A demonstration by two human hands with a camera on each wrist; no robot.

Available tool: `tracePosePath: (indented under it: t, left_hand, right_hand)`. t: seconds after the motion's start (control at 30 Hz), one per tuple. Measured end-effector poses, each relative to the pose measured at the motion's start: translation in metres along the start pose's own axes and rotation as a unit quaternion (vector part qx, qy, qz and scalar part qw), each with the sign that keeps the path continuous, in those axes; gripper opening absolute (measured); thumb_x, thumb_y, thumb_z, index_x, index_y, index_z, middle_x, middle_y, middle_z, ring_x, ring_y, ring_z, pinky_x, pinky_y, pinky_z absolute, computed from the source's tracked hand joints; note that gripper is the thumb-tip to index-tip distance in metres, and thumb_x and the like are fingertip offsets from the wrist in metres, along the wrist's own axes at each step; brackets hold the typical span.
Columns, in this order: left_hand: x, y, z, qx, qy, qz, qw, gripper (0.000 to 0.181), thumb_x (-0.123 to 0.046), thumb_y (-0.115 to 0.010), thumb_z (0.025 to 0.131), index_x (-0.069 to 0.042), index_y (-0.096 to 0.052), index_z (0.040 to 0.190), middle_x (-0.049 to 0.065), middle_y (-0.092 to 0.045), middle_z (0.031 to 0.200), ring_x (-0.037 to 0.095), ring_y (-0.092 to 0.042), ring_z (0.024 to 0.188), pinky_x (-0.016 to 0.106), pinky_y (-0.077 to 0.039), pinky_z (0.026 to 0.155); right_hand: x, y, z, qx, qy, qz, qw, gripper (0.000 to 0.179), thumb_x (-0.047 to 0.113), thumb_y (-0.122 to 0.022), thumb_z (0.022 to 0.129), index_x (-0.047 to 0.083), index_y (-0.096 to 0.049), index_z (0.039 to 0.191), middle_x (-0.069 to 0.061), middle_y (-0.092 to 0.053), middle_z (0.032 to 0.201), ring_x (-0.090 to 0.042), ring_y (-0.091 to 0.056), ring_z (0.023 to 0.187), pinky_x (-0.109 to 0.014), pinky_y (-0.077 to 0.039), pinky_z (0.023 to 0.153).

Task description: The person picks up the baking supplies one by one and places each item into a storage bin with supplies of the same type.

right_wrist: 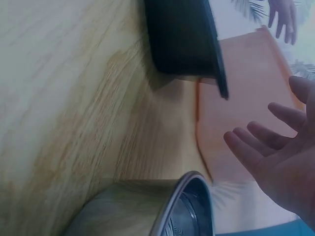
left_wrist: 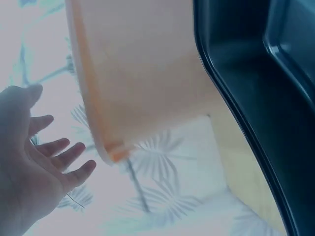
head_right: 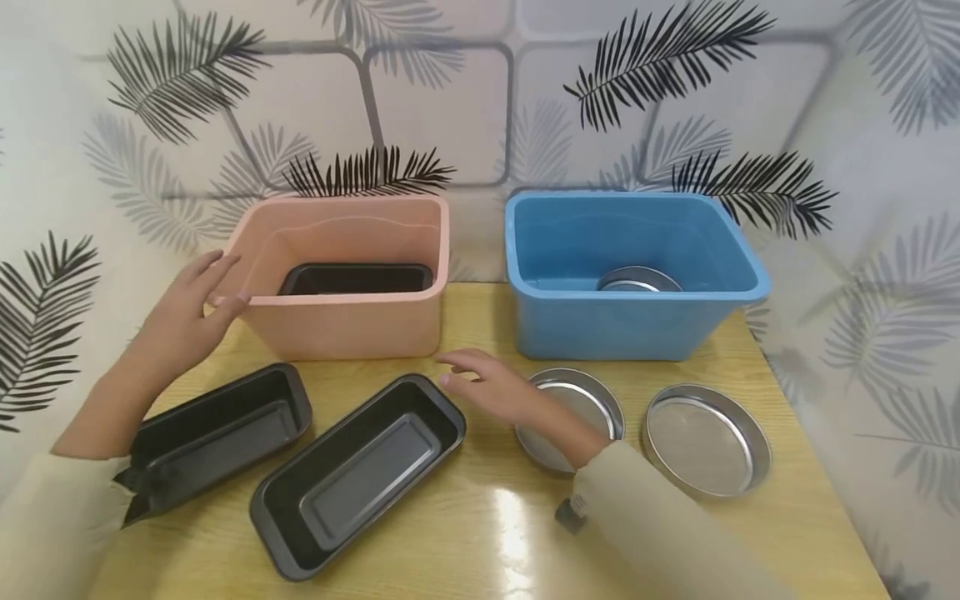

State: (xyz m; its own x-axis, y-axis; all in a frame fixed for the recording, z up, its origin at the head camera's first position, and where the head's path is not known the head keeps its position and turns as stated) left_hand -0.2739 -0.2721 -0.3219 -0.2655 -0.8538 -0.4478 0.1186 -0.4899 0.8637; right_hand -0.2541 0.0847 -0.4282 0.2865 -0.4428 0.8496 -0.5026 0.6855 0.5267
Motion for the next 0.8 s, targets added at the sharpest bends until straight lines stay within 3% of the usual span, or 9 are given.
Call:
tracePosePath:
  t: [0.17, 0.27, 0.4, 0.5, 0.6, 0.7, 0.73, 0.8]
  left_hand:
    - [0.031, 0.002, 0.014, 0.014, 0.025, -0.072, 0.997, 0.064, -0.043, -0.042, 0.108, -0.01, -0.027, 0.16, 0.024, -0.021, 0.165, 0.049, -0.02, 0.15, 0.072, -0.021, 0.114]
    - [0.045, 0.0, 0.02, 0.021, 0.038, -0.136, 0.9898, 0.063, -0.038, -0.041, 0.109, -0.006, -0.025, 0.16, 0.023, -0.02, 0.165, 0.047, -0.017, 0.151, 0.069, -0.023, 0.115]
    - [0.061, -0.003, 0.025, 0.04, 0.075, -0.179, 0.9802, 0.063, -0.039, -0.039, 0.109, -0.012, -0.02, 0.162, 0.022, -0.019, 0.166, 0.045, -0.016, 0.152, 0.068, -0.024, 0.116]
    - [0.07, -0.005, 0.027, 0.056, 0.101, -0.198, 0.9733, 0.063, -0.043, -0.037, 0.109, -0.018, -0.017, 0.163, 0.022, -0.024, 0.165, 0.045, -0.025, 0.15, 0.067, -0.025, 0.116]
    - [0.078, -0.005, 0.031, 0.064, 0.106, -0.228, 0.9657, 0.061, -0.042, -0.034, 0.109, -0.016, -0.019, 0.163, 0.022, -0.029, 0.163, 0.041, -0.034, 0.146, 0.038, -0.042, 0.114]
    - [0.086, -0.006, 0.035, 0.066, 0.11, -0.252, 0.9593, 0.06, -0.042, -0.031, 0.11, -0.015, -0.023, 0.162, 0.019, -0.029, 0.163, 0.031, -0.038, 0.145, 0.011, -0.047, 0.095]
    - [0.088, -0.007, 0.036, 0.067, 0.109, -0.262, 0.9567, 0.06, -0.042, -0.032, 0.11, -0.014, -0.023, 0.162, 0.019, -0.03, 0.163, 0.027, -0.041, 0.143, 0.006, -0.046, 0.088]
    - [0.091, -0.008, 0.037, 0.07, 0.111, -0.28, 0.951, 0.06, -0.042, -0.033, 0.11, -0.014, -0.024, 0.162, 0.019, -0.029, 0.163, 0.016, -0.045, 0.138, 0.007, -0.047, 0.088]
  right_hand:
    - [-0.005, -0.008, 0.016, 0.018, -0.004, -0.017, 0.9997, 0.047, 0.03, -0.058, 0.103, 0.011, -0.054, 0.146, -0.011, -0.053, 0.148, -0.031, -0.055, 0.132, -0.049, -0.045, 0.111]
    - [-0.011, -0.013, 0.024, 0.037, -0.021, -0.026, 0.9988, 0.046, 0.033, -0.058, 0.103, 0.014, -0.055, 0.145, -0.007, -0.055, 0.147, -0.027, -0.057, 0.131, -0.046, -0.045, 0.11]
    - [-0.015, -0.021, 0.032, 0.065, -0.023, -0.013, 0.9975, 0.046, 0.034, -0.056, 0.104, 0.014, -0.056, 0.145, -0.005, -0.057, 0.147, -0.026, -0.054, 0.135, -0.045, -0.044, 0.111]
    - [-0.017, -0.025, 0.036, 0.078, -0.022, -0.007, 0.9967, 0.045, 0.034, -0.055, 0.105, 0.014, -0.057, 0.144, -0.005, -0.058, 0.146, -0.026, -0.05, 0.138, -0.045, -0.041, 0.114]
    - [-0.018, -0.027, 0.039, 0.088, -0.031, 0.003, 0.9956, 0.043, 0.034, -0.054, 0.105, 0.016, -0.058, 0.144, -0.004, -0.057, 0.147, -0.025, -0.049, 0.138, -0.045, -0.041, 0.114]
    - [-0.019, -0.029, 0.042, 0.095, -0.034, 0.012, 0.9948, 0.042, 0.034, -0.054, 0.104, 0.018, -0.059, 0.143, -0.002, -0.057, 0.147, -0.023, -0.05, 0.137, -0.045, -0.042, 0.113]
    - [-0.02, -0.03, 0.043, 0.097, -0.035, 0.018, 0.9945, 0.041, 0.034, -0.054, 0.104, 0.02, -0.06, 0.142, -0.002, -0.057, 0.146, -0.023, -0.05, 0.137, -0.044, -0.042, 0.113]
    - [-0.022, -0.033, 0.045, 0.104, -0.037, 0.027, 0.9935, 0.04, 0.035, -0.056, 0.104, 0.023, -0.061, 0.141, 0.0, -0.058, 0.146, -0.021, -0.051, 0.136, -0.043, -0.042, 0.113]
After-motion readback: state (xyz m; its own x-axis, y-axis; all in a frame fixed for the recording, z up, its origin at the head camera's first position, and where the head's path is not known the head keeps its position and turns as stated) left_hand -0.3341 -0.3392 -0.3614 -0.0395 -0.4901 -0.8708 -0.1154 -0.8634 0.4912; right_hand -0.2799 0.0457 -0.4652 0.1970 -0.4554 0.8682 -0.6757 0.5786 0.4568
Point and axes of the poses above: each hand's wrist, its own z-axis towards the middle knuckle, its own y-axis out of the back of the hand, x = y × z, the point moved 7 cm from there along z, towards the middle knuckle
